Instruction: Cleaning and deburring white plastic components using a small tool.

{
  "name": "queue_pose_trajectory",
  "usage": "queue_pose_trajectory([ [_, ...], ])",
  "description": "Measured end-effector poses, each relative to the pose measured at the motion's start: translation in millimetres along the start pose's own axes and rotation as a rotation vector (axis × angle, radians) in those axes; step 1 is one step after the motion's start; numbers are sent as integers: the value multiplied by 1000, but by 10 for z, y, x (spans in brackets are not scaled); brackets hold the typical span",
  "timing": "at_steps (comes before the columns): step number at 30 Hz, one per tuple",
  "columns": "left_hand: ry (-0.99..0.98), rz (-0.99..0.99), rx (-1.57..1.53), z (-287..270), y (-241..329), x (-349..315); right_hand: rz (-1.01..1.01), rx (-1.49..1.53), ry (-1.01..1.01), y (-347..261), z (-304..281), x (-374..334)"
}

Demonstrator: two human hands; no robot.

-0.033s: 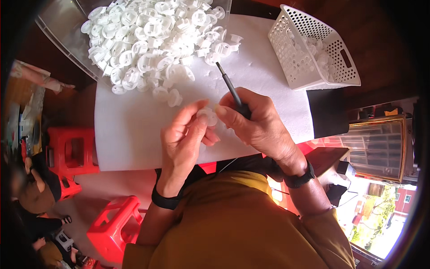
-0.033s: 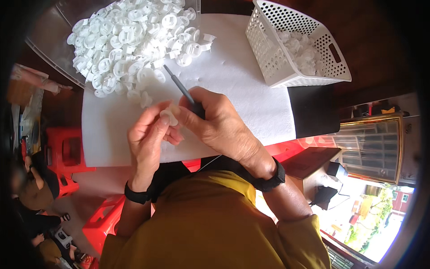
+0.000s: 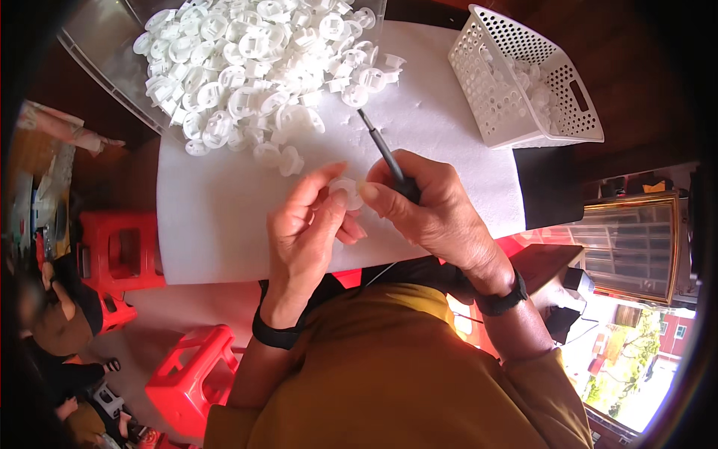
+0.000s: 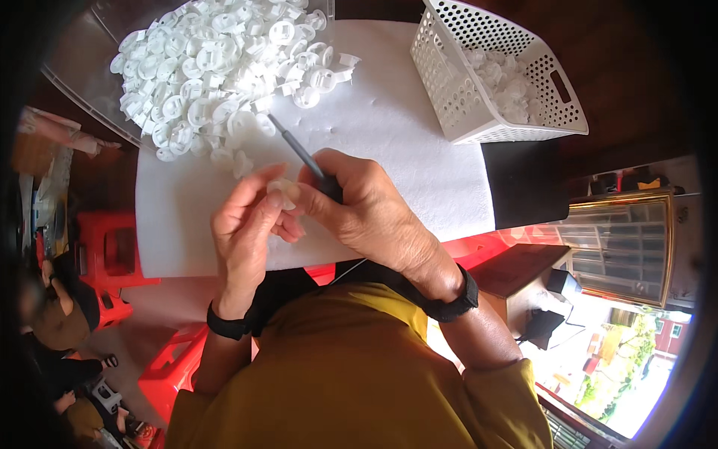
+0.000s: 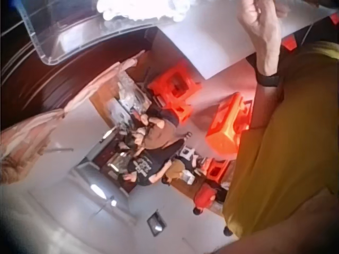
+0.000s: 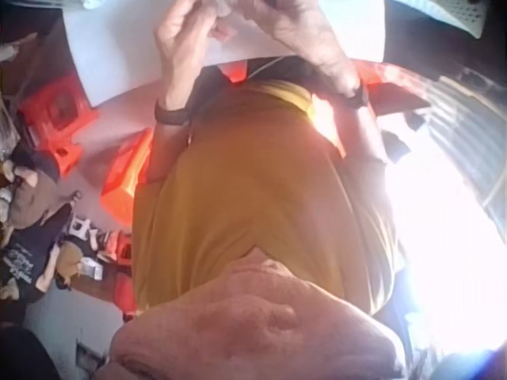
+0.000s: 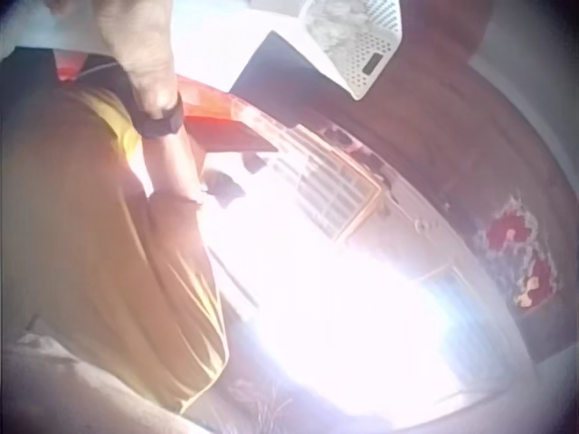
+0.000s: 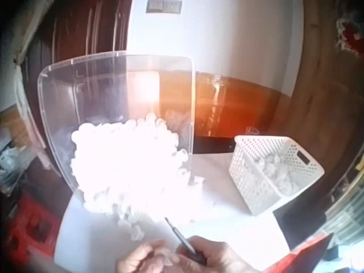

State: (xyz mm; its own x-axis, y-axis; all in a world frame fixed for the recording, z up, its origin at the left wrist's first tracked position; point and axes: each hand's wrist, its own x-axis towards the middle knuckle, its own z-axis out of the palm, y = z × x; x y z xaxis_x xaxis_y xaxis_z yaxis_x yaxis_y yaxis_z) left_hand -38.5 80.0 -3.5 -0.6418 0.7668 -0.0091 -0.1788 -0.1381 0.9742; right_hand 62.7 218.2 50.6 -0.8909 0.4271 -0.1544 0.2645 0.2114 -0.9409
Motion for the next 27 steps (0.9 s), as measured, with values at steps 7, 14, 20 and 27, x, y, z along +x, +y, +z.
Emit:
queue_pose_trajectory([
  [7, -80, -23, -72, -32, 20, -10, 62, 109, 47, 51, 21, -56],
  [14, -130, 127, 17, -57, -38, -12, 164, 299, -27, 66, -23, -78],
  [20, -139, 204, -3, -81, -70, 0, 106, 342, -78, 80, -30, -98],
  [27, -129, 257, -8, -82, -89, -9, 63, 269, -102, 89, -44, -114],
])
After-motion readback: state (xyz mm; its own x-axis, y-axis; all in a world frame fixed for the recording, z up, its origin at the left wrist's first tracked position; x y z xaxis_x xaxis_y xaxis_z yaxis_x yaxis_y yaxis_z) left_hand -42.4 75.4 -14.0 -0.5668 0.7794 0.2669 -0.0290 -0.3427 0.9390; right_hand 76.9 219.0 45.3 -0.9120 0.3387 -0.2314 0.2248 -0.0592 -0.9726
